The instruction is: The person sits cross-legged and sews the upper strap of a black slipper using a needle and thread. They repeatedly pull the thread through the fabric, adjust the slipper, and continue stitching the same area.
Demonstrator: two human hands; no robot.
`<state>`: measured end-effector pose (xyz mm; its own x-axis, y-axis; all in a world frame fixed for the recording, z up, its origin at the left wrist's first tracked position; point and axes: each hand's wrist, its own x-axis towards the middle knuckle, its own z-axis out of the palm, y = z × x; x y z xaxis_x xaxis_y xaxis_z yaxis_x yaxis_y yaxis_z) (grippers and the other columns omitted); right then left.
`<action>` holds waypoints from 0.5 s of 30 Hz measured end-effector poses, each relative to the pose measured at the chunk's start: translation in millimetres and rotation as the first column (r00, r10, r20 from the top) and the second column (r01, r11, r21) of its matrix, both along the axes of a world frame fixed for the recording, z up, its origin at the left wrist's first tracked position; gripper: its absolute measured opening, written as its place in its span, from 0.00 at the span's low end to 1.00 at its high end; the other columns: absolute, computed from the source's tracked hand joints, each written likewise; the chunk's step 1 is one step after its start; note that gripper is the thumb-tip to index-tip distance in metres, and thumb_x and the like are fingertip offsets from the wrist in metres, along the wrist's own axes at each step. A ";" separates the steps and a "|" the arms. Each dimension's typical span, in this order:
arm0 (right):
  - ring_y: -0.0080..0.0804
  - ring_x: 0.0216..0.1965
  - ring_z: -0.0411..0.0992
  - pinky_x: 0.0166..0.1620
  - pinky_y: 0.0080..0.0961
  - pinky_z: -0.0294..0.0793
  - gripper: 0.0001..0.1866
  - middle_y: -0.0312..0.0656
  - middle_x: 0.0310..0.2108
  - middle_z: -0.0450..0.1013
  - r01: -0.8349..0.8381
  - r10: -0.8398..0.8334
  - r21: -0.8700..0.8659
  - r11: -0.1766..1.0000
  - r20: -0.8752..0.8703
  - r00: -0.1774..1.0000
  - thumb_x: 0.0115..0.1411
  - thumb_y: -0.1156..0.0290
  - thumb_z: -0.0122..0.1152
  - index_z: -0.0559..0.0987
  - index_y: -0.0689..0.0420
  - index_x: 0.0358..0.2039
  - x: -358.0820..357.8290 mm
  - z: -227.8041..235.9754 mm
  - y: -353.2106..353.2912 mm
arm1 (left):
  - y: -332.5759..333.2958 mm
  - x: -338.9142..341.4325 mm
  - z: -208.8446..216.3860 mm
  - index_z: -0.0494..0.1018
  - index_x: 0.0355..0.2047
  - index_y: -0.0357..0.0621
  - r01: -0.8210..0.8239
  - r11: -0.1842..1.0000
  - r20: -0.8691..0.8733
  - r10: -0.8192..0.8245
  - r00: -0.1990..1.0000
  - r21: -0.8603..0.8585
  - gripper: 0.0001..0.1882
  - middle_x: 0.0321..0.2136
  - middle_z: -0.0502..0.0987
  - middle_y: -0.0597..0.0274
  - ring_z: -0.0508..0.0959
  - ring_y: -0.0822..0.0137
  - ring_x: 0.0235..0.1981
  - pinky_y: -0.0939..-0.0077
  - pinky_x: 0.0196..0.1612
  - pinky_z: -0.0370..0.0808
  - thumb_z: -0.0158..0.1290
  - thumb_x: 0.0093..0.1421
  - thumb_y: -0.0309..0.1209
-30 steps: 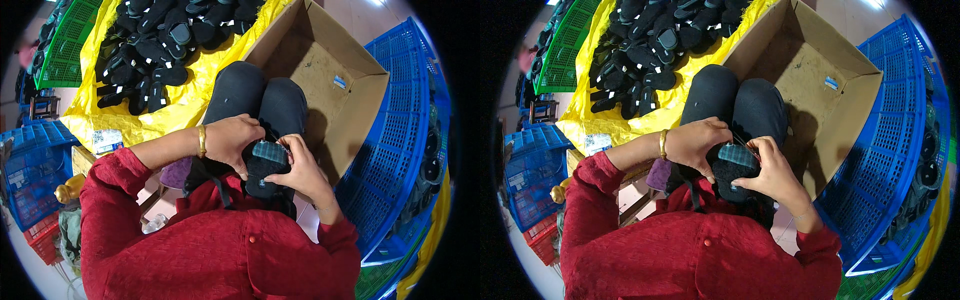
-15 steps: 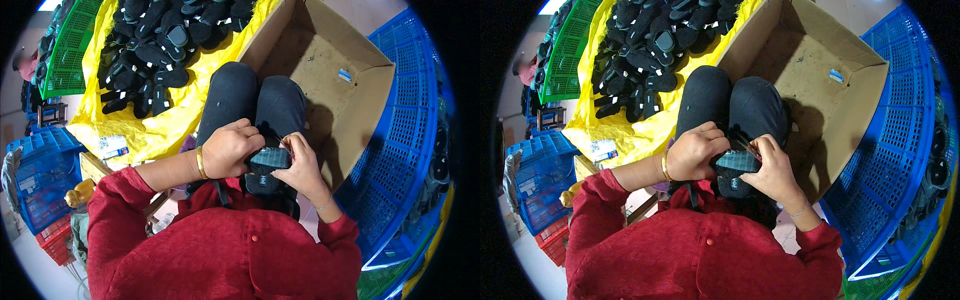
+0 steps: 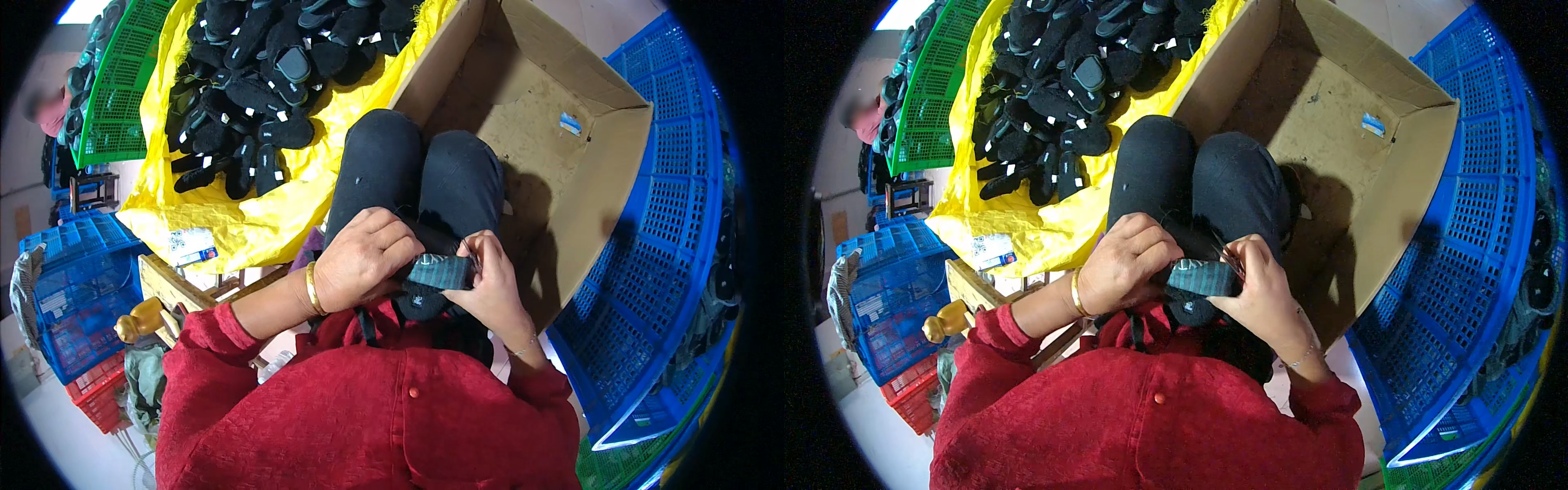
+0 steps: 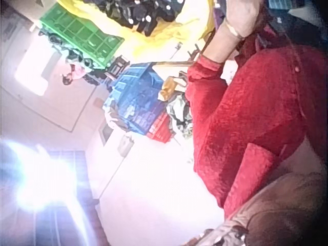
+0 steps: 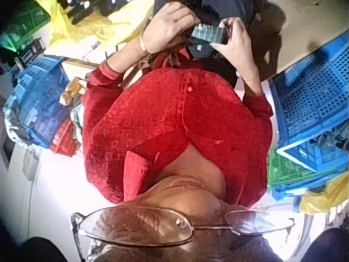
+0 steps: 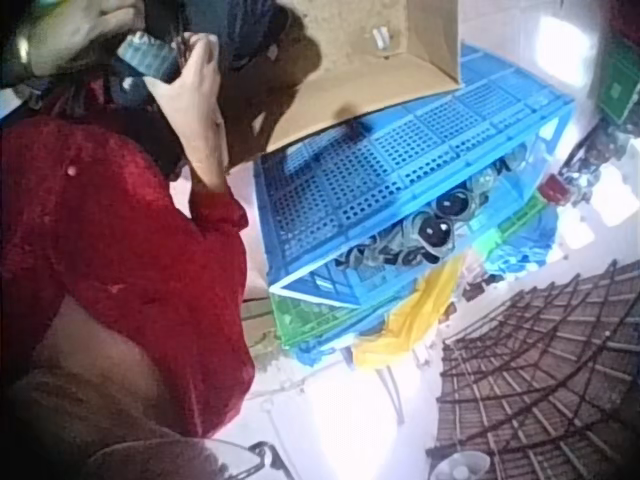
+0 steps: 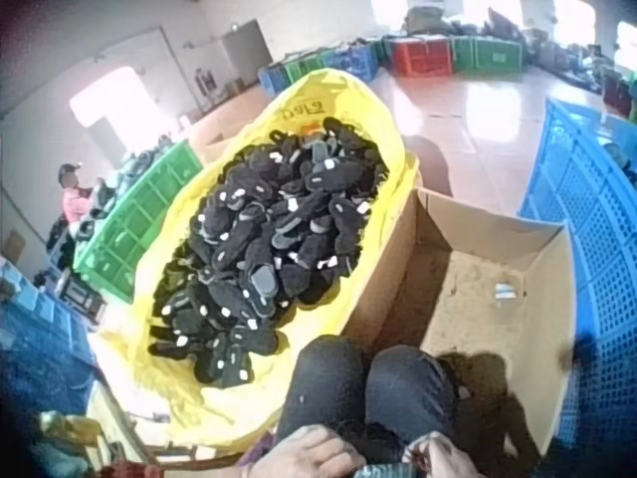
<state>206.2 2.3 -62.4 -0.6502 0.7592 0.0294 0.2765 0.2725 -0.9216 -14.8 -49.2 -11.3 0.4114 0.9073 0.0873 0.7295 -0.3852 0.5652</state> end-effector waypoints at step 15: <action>0.43 0.27 0.72 0.28 0.29 0.74 0.22 0.47 0.31 0.68 0.151 -0.154 0.265 0.952 -0.009 0.988 0.44 0.74 0.70 0.66 0.61 0.35 -4.0 -6.6 -2.7 | 11.2 1.5 -6.9 0.70 0.37 0.40 0.009 1.000 0.067 -0.007 0.998 -0.018 0.28 0.34 0.70 0.54 0.70 0.53 0.37 0.65 0.41 0.70 0.64 0.31 0.28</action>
